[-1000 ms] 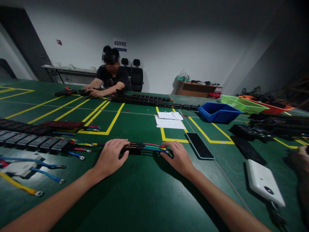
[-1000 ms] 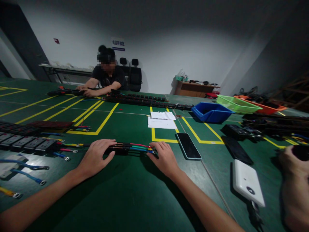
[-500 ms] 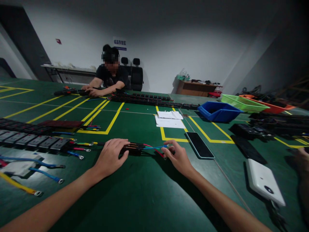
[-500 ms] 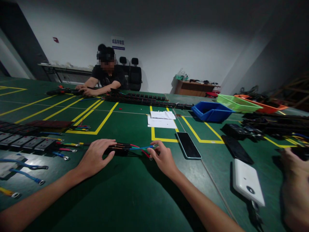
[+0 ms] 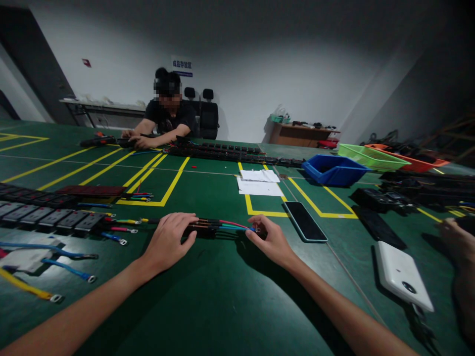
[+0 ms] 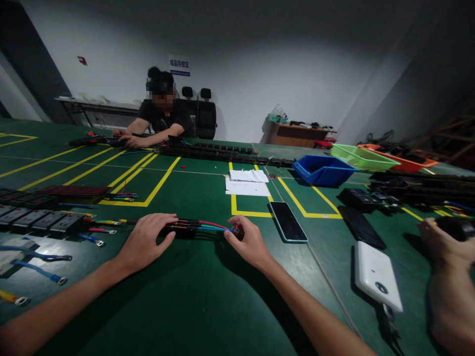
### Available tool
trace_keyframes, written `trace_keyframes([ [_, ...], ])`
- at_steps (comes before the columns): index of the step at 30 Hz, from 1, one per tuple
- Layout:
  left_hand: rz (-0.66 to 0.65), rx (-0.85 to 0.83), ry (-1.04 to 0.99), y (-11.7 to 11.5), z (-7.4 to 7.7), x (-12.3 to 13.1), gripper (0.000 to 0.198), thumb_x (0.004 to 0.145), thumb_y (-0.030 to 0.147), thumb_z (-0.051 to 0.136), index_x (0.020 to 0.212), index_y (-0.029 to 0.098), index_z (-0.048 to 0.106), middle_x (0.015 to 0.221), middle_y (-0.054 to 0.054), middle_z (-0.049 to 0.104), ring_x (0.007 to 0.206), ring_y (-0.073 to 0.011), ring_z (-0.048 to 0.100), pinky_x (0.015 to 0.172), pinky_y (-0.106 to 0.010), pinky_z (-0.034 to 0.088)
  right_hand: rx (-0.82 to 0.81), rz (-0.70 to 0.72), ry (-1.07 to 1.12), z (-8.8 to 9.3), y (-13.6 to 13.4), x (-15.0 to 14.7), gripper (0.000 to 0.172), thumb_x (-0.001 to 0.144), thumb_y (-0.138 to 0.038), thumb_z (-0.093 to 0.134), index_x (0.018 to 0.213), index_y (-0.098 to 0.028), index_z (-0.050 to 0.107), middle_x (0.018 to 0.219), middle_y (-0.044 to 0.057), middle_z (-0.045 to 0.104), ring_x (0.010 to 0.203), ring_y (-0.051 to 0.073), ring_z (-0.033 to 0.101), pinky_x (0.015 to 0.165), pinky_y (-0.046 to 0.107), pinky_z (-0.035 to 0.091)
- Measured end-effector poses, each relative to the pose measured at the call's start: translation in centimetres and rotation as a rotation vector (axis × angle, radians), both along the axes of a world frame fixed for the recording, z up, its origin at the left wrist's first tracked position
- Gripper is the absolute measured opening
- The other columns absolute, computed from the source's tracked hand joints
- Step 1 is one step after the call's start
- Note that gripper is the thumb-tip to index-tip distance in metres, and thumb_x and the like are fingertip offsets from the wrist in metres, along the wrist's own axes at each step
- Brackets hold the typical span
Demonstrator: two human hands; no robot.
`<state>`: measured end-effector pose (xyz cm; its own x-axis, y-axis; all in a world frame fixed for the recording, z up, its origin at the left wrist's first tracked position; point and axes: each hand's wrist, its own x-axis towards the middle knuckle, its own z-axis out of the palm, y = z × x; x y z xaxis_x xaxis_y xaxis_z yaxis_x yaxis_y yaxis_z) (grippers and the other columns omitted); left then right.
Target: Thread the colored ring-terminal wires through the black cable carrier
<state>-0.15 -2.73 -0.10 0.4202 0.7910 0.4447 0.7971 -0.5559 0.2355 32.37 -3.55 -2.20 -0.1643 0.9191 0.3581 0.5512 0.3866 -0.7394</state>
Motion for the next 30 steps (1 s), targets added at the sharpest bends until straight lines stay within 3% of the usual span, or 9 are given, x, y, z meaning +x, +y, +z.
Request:
trace_keyframes([
  [4,-0.006,0.001,0.002,0.02,-0.05,-0.04,0.035,0.097,0.036,0.055,0.128,0.022,0.063,0.132,-0.01,0.069,0.125,-0.0298,0.061,0.11,-0.056,0.044,0.041,-0.076,-0.161,-0.06,0.23,0.09,0.037,0.101,-0.051,0.05,0.106,-0.021,0.069,0.092,0.006,0.069,0.087,0.022,0.062,0.078,0.033,0.045],
  [9,-0.012,0.014,-0.006,0.01,0.01,-0.04,0.035,0.096,0.034,0.056,0.128,0.022,0.064,0.131,-0.01,0.07,0.122,-0.0294,0.063,0.108,-0.055,0.046,0.021,-0.117,-0.32,-0.43,0.64,0.21,0.049,0.102,-0.055,0.046,0.072,-0.021,0.064,0.067,0.002,0.061,0.069,0.019,0.056,0.063,0.03,0.033],
  [17,-0.012,0.009,-0.003,-0.21,0.27,0.12,0.034,0.096,0.034,0.055,0.127,0.023,0.064,0.13,-0.009,0.07,0.122,-0.0291,0.062,0.108,-0.055,0.046,-0.025,-0.079,-0.054,-0.28,0.7,0.08,0.051,0.096,-0.058,0.051,0.061,-0.021,0.051,0.057,-0.002,0.049,0.055,0.013,0.045,0.054,0.027,0.028],
  [30,-0.06,0.015,0.018,-0.13,-0.07,0.2,0.036,0.098,0.033,0.057,0.132,0.022,0.061,0.133,-0.009,0.068,0.124,-0.0272,0.061,0.109,-0.052,0.046,-0.065,-0.185,0.092,-0.32,0.94,0.5,0.059,0.09,-0.068,0.055,0.056,-0.023,0.038,0.055,-0.004,0.034,0.054,0.012,0.033,0.053,0.028,0.023],
])
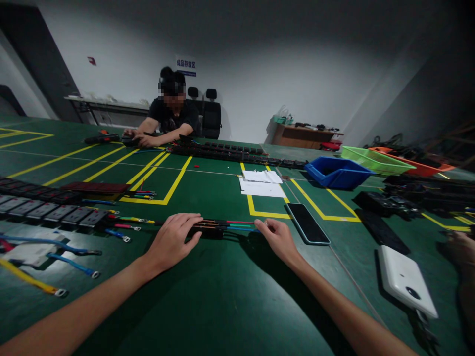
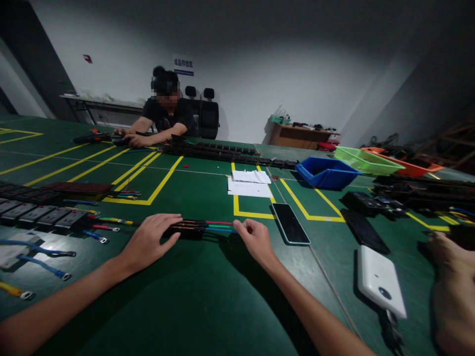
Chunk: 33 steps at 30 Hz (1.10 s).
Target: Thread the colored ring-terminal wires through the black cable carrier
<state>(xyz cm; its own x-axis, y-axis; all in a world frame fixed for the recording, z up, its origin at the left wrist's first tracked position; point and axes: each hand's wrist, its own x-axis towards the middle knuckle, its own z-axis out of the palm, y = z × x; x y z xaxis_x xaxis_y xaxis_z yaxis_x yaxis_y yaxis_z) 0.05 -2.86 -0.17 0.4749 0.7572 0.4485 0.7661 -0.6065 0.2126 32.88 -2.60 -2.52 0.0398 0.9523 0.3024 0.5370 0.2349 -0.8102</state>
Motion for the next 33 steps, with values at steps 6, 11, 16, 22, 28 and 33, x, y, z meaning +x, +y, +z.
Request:
trace_keyframes([
  [6,-0.062,0.047,0.0,0.0,-0.3,-0.1,0.034,0.098,0.027,0.057,0.131,0.023,0.063,0.13,-0.008,0.071,0.12,-0.0258,0.064,0.104,-0.049,0.048,-0.01,-0.026,0.001,0.0,0.2,0.5,0.062,0.087,-0.073,0.055,0.055,-0.023,0.037,0.054,-0.004,0.032,0.053,0.011,0.03,0.053,0.028,0.022],
  [11,-0.074,0.053,-0.004,0.1,-0.5,-0.1,0.033,0.098,0.026,0.058,0.131,0.023,0.063,0.13,-0.008,0.071,0.119,-0.0254,0.064,0.103,-0.047,0.048,0.005,0.004,-0.076,0.2,0.4,0.9,0.06,0.088,-0.07,0.055,0.054,-0.023,0.038,0.053,-0.004,0.034,0.052,0.011,0.031,0.053,0.029,0.021],
  [16,-0.075,0.031,-0.012,0.0,-0.4,-0.1,0.034,0.097,0.027,0.06,0.131,0.023,0.063,0.13,-0.007,0.071,0.12,-0.0252,0.063,0.104,-0.047,0.046,0.033,0.033,-0.16,0.4,0.5,1.0,0.059,0.09,-0.066,0.053,0.054,-0.022,0.039,0.053,-0.003,0.035,0.052,0.011,0.033,0.054,0.028,0.021],
  [22,-0.07,0.015,-0.028,-0.2,-0.2,0.0,0.032,0.098,0.03,0.059,0.129,0.023,0.065,0.129,-0.007,0.071,0.12,-0.0259,0.063,0.104,-0.047,0.046,0.043,0.032,-0.206,0.1,0.6,1.1,0.059,0.09,-0.066,0.052,0.054,-0.022,0.04,0.052,-0.003,0.037,0.051,0.011,0.034,0.053,0.028,0.022],
  [28,-0.048,-0.004,-0.032,-0.2,-0.1,0.1,0.033,0.099,0.032,0.056,0.129,0.022,0.065,0.128,-0.007,0.071,0.119,-0.0255,0.063,0.104,-0.048,0.046,0.066,0.016,-0.174,-0.9,0.8,0.9,0.059,0.09,-0.067,0.05,0.053,-0.022,0.038,0.052,-0.003,0.035,0.051,0.011,0.034,0.054,0.028,0.021],
  [33,-0.029,0.021,-0.026,-0.3,0.1,0.2,0.032,0.099,0.033,0.055,0.127,0.022,0.066,0.126,-0.008,0.072,0.117,-0.0258,0.064,0.103,-0.047,0.047,0.115,-0.007,-0.149,-1.5,0.9,0.6,0.06,0.092,-0.066,0.049,0.054,-0.022,0.036,0.052,-0.003,0.034,0.051,0.011,0.033,0.054,0.028,0.02],
])
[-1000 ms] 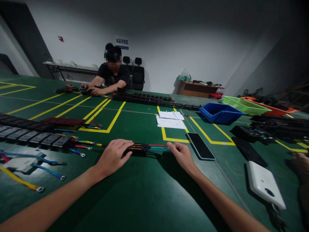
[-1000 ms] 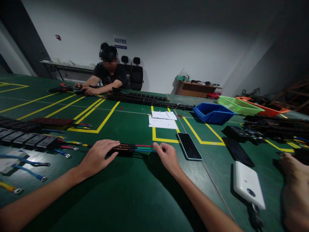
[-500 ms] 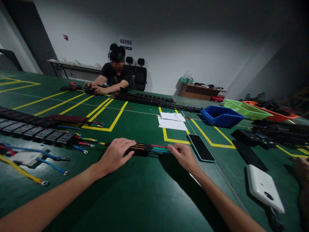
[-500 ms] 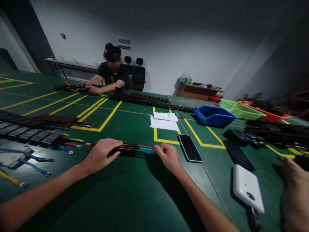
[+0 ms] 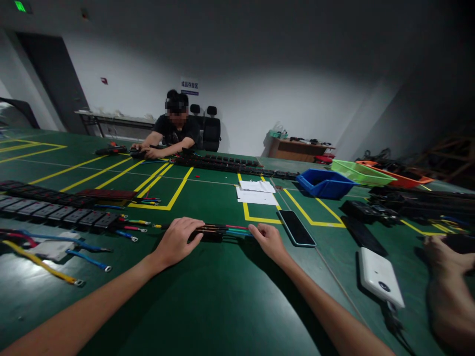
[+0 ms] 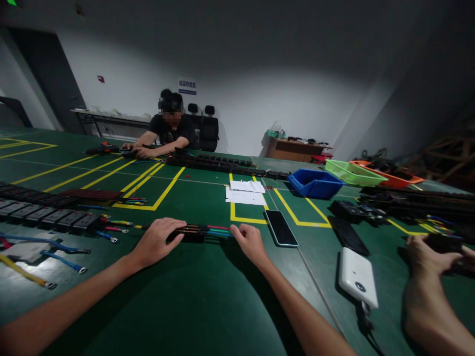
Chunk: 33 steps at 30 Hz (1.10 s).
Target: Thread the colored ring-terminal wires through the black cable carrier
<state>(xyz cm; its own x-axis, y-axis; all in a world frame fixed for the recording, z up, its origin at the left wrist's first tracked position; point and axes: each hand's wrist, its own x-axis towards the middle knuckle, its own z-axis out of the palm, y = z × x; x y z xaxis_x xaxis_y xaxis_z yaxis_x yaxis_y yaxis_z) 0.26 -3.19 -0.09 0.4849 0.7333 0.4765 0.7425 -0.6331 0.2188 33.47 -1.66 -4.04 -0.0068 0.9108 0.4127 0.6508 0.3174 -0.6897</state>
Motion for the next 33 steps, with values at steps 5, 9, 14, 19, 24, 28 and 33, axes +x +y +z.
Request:
trace_keyframes([
  [5,0.012,0.035,0.008,-0.2,0.1,0.1,0.032,0.098,0.033,0.055,0.126,0.02,0.065,0.123,-0.009,0.073,0.116,-0.0266,0.065,0.102,-0.048,0.049,0.008,0.011,0.002,-0.2,0.4,-0.1,0.059,0.092,-0.065,0.049,0.053,-0.022,0.037,0.051,-0.003,0.034,0.051,0.011,0.033,0.055,0.029,0.018],
  [9,0.037,0.051,0.016,-0.3,0.0,0.1,0.036,0.098,0.036,0.054,0.129,0.019,0.064,0.125,-0.01,0.072,0.117,-0.027,0.065,0.104,-0.048,0.049,0.018,0.006,0.002,-0.3,0.6,-0.2,0.057,0.092,-0.064,0.049,0.054,-0.022,0.038,0.052,-0.002,0.037,0.053,0.012,0.035,0.055,0.029,0.019],
  [14,0.111,0.083,0.008,-0.4,0.0,0.1,0.04,0.099,0.041,0.051,0.128,0.018,0.064,0.127,-0.012,0.071,0.121,-0.0292,0.063,0.107,-0.051,0.047,-0.033,0.007,-0.006,-0.2,0.9,-0.3,0.056,0.09,-0.063,0.048,0.054,-0.021,0.042,0.053,-0.001,0.041,0.054,0.013,0.039,0.055,0.028,0.02],
  [19,0.186,0.036,-0.012,-0.6,0.5,0.2,0.044,0.1,0.047,0.046,0.127,0.016,0.066,0.129,-0.014,0.071,0.122,-0.0302,0.063,0.109,-0.053,0.046,-0.072,0.011,-0.033,0.0,1.0,-0.4,0.053,0.09,-0.06,0.048,0.055,-0.021,0.045,0.054,-0.001,0.045,0.055,0.013,0.043,0.055,0.026,0.022],
  [24,0.206,0.013,-0.02,-0.8,0.9,0.3,0.046,0.101,0.049,0.043,0.123,0.016,0.068,0.124,-0.015,0.073,0.118,-0.0306,0.066,0.105,-0.053,0.049,-0.106,-0.006,-0.059,0.3,0.9,-0.6,0.05,0.09,-0.057,0.051,0.057,-0.02,0.049,0.057,-0.001,0.048,0.057,0.013,0.045,0.055,0.025,0.022],
  [28,0.187,-0.002,-0.021,-0.5,0.8,0.0,0.046,0.102,0.05,0.042,0.121,0.017,0.069,0.122,-0.015,0.074,0.116,-0.0311,0.067,0.105,-0.054,0.05,-0.108,-0.035,-0.074,0.6,0.8,-0.8,0.047,0.09,-0.054,0.053,0.057,-0.02,0.05,0.057,-0.002,0.048,0.058,0.013,0.044,0.055,0.025,0.021],
  [33,0.151,-0.025,-0.032,-0.3,0.6,-0.2,0.05,0.102,0.051,0.038,0.12,0.016,0.069,0.119,-0.016,0.074,0.113,-0.0314,0.067,0.103,-0.055,0.049,-0.082,-0.08,-0.077,0.9,-0.1,-1.0,0.049,0.091,-0.055,0.052,0.057,-0.02,0.047,0.057,-0.002,0.046,0.058,0.012,0.042,0.055,0.026,0.02],
])
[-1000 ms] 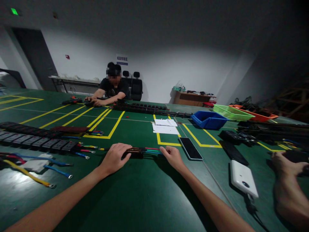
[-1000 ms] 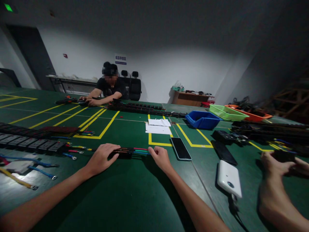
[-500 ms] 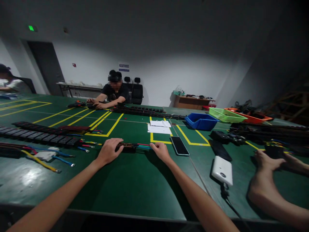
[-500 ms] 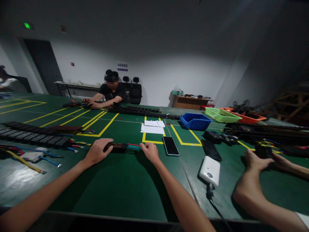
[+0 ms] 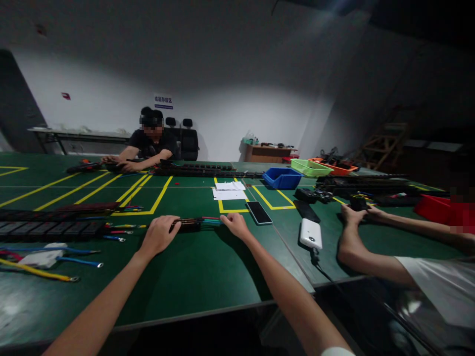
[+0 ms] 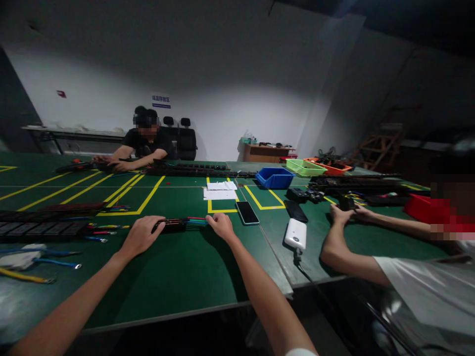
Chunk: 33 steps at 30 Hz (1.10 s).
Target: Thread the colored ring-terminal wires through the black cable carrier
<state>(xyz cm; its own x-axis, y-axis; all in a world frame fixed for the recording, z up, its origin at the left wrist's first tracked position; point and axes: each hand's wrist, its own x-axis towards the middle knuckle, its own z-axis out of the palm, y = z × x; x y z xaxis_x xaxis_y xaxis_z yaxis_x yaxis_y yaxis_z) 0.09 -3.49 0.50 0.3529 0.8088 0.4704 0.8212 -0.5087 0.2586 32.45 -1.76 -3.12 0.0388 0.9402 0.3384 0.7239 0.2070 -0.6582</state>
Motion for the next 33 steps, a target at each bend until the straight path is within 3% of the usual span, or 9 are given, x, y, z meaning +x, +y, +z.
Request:
trace_keyframes([
  [8,-0.014,-0.018,-0.022,-0.8,0.7,0.3,0.048,0.101,0.051,0.037,0.109,0.018,0.071,0.108,-0.015,0.075,0.104,-0.0313,0.068,0.098,-0.053,0.051,0.037,-0.024,0.032,0.6,-2.1,-0.3,0.051,0.091,-0.056,0.051,0.055,-0.021,0.045,0.054,-0.002,0.045,0.055,0.012,0.041,0.055,0.026,0.024],
  [14,0.052,-0.018,-0.004,-1.5,0.8,0.9,0.045,0.101,0.049,0.036,0.097,0.018,0.069,0.097,-0.015,0.074,0.093,-0.0302,0.068,0.091,-0.052,0.053,0.045,-0.036,0.077,1.0,-2.5,-0.6,0.052,0.092,-0.055,0.052,0.054,-0.021,0.044,0.053,-0.002,0.044,0.054,0.012,0.042,0.054,0.025,0.024],
  [33,0.096,0.012,0.037,-1.3,0.3,0.8,0.043,0.101,0.048,0.037,0.101,0.018,0.068,0.099,-0.015,0.074,0.097,-0.0314,0.066,0.094,-0.053,0.049,0.026,-0.079,0.053,0.7,-2.1,-0.9,0.053,0.091,-0.057,0.056,0.053,-0.02,0.049,0.054,-0.001,0.048,0.056,0.013,0.046,0.054,0.026,0.023],
])
